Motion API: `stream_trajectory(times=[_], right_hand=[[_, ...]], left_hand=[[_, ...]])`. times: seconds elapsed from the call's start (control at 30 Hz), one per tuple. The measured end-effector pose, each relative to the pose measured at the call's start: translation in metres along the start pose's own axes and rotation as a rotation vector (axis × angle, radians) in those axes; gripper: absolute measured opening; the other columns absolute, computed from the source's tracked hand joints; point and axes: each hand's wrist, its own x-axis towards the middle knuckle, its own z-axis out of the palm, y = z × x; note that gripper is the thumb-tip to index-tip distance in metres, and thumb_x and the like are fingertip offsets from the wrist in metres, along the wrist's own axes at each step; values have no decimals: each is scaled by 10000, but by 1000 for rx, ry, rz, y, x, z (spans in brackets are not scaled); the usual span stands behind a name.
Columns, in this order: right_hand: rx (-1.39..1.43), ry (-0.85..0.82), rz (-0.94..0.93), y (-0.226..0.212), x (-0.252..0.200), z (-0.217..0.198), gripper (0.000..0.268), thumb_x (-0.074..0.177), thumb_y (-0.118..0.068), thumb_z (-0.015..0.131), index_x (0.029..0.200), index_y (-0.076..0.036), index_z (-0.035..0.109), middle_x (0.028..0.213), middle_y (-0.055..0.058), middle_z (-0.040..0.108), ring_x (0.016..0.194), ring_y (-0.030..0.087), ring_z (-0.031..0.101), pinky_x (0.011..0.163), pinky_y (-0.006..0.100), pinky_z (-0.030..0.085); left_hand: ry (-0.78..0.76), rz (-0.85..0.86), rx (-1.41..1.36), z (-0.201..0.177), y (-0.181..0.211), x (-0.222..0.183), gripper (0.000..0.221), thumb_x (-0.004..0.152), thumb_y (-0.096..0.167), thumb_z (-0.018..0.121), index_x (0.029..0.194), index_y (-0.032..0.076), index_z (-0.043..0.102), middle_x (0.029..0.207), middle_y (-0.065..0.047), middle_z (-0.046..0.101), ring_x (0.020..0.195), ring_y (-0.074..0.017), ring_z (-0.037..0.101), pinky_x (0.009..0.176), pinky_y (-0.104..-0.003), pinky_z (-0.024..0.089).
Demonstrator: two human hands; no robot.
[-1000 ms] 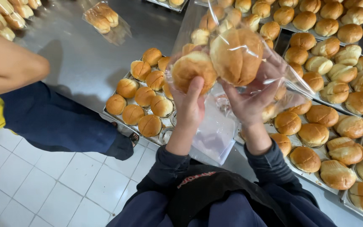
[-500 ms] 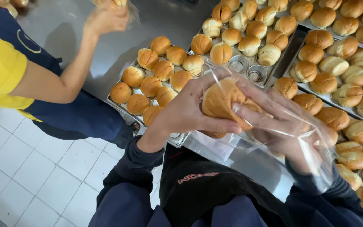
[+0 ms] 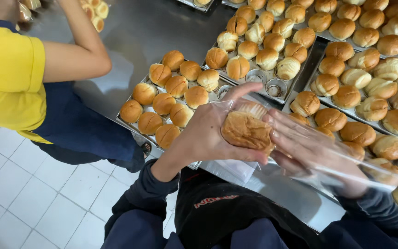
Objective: The person picks up bread rolls from a tray and places them into plastic bags by hand.
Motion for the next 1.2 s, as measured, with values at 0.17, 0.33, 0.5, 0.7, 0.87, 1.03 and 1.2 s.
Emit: stream_trajectory(times=[0.17, 0.33, 0.5, 0.7, 0.87, 1.03, 1.2], right_hand=[[430, -114, 179, -12, 25, -12, 938, 785, -567, 460, 1405, 1, 43, 1491, 216, 122, 1420, 372, 192, 1144, 507, 262], [934, 231, 438, -9, 41, 16, 834, 877, -633, 395, 1404, -35, 150, 1502, 208, 132, 1285, 360, 346, 952, 464, 401], [1074, 561, 496, 5, 74, 21, 599, 927, -33, 417, 1429, -84, 95, 1461, 219, 265, 1355, 335, 323, 1156, 486, 290], [302, 249, 601, 50, 68, 42, 639, 833, -122, 664, 1399, -128, 366, 1039, 208, 568, 858, 322, 635, 724, 395, 542], [286, 189, 362, 30, 80, 34, 436, 813, 24, 576, 1242, 59, 510, 1090, 233, 596, 1024, 396, 579, 891, 509, 438], [470, -105, 315, 25, 69, 29, 292, 858, -25, 476, 1123, -18, 601, 906, 155, 685, 923, 390, 625, 952, 605, 321], [801, -79, 350, 70, 50, 17, 273, 883, -2, 444, 1093, 20, 618, 713, 154, 699, 740, 305, 713, 856, 495, 495]], left_hand=[[34, 557, 131, -10, -35, -2, 965, 779, 770, 267, 1532, 202, 62, 1617, -40, 38, 1572, -231, 64, 1382, -497, 93], [-169, 212, -966, 8, -40, 45, 839, 795, 674, 141, 1466, 171, 149, 1546, -88, 154, 1488, -277, 76, 1225, -519, 110], [567, 321, -1543, 54, -112, 34, 777, 885, 645, 420, 1359, 29, 411, 1368, -176, 418, 1276, -305, 380, 1067, -419, 326], [897, -220, -1630, 67, -143, 19, 664, 782, 461, 713, 1239, 64, 439, 1253, -152, 505, 1138, -299, 509, 986, -467, 454], [1078, -208, -1622, 59, -143, 15, 696, 737, 522, 709, 1231, 99, 460, 1249, -140, 525, 1117, -304, 537, 960, -444, 483], [1264, -269, -1575, 38, -145, 8, 655, 733, 428, 722, 1230, 87, 467, 1254, -138, 524, 1106, -341, 537, 938, -519, 489], [1337, -237, -1464, 1, -149, -2, 659, 710, 454, 710, 1217, 103, 478, 1235, -141, 536, 1121, -299, 537, 917, -521, 506]])
